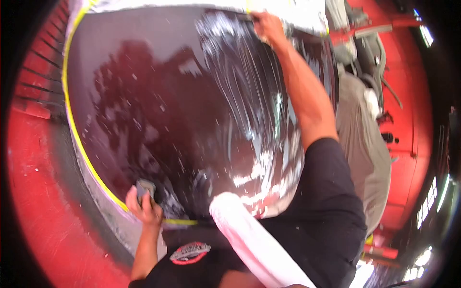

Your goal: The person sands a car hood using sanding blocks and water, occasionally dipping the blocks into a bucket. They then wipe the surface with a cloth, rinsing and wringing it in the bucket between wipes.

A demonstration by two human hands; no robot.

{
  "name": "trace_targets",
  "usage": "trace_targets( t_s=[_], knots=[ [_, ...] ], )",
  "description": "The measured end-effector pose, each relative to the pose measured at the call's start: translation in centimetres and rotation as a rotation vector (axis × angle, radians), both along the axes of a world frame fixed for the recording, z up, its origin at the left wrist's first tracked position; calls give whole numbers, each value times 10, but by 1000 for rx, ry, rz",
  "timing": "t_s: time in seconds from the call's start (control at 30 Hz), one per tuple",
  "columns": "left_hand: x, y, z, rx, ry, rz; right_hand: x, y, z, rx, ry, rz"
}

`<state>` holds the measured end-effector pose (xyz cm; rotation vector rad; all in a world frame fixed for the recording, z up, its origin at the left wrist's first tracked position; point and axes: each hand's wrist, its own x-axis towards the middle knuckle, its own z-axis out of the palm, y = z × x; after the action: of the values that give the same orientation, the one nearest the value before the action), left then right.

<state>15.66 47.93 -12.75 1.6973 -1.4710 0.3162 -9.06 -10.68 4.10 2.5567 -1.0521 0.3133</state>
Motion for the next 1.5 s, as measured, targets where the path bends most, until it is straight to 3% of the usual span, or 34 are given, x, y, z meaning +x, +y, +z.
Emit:
trace_targets(
  t_s=[0.07, 0.1, 0.17, 0.23, 0.3, 0.53, 0.7, 0.77, 0.83, 0.9, 0.93, 1.0, 1.07, 1.23, 1.33, 1.43, 1.5],
  knots=[
    [-1, 1, -4, 8, 8, 34, -13, 42, 6, 77, -42, 107],
    [-1, 0, -3, 13, 0, 45, -24, 76, 2, 89, -207, 225],
    [-1, -2, 0, 10, -20, 43, -38, 164, 16, 558, -393, -138],
    [-2, -6, 5, 23, -41, 46, -90, 205, -23, 119, -248, 73],
    [-3, -8, 9, 48, -73, 51, -133, 265, -45, 72, -287, 106],
    [-11, -16, 18, 56, -178, 81, -249, 499, -111, 200, -393, -114],
    [-14, -21, 22, 125, -263, 127, -299, 613, -175, 134, -535, -185],
    [-16, -23, 25, 119, -296, 114, -321, 651, -203, 120, -438, -245],
    [-17, -23, 29, 147, -277, 122, -348, 703, -228, 255, -387, -317],
    [-14, -24, 29, 132, -268, 97, -390, 778, -284, 621, -109, -469],
    [-14, -24, 28, 133, -254, 86, -392, 810, -274, 726, -147, -604],
    [-16, -27, 25, 109, -267, 114, -395, 809, -260, 812, -173, -731],
    [-16, -23, 25, 94, -270, 116, -375, 801, -235, 412, -317, -929],
    [-18, -22, 24, 106, -189, 119, -348, 693, -174, 73, -420, -879],
    [-19, -20, 22, 102, -61, 101, -340, 625, -140, 18, -416, -922],
    [-9, -17, 5, 55, -66, 84, -290, 519, -91, -179, -543, -814],
    [-12, -16, 12, 47, -58, 99, -235, 444, -58, -206, -566, -507]
  ],
)
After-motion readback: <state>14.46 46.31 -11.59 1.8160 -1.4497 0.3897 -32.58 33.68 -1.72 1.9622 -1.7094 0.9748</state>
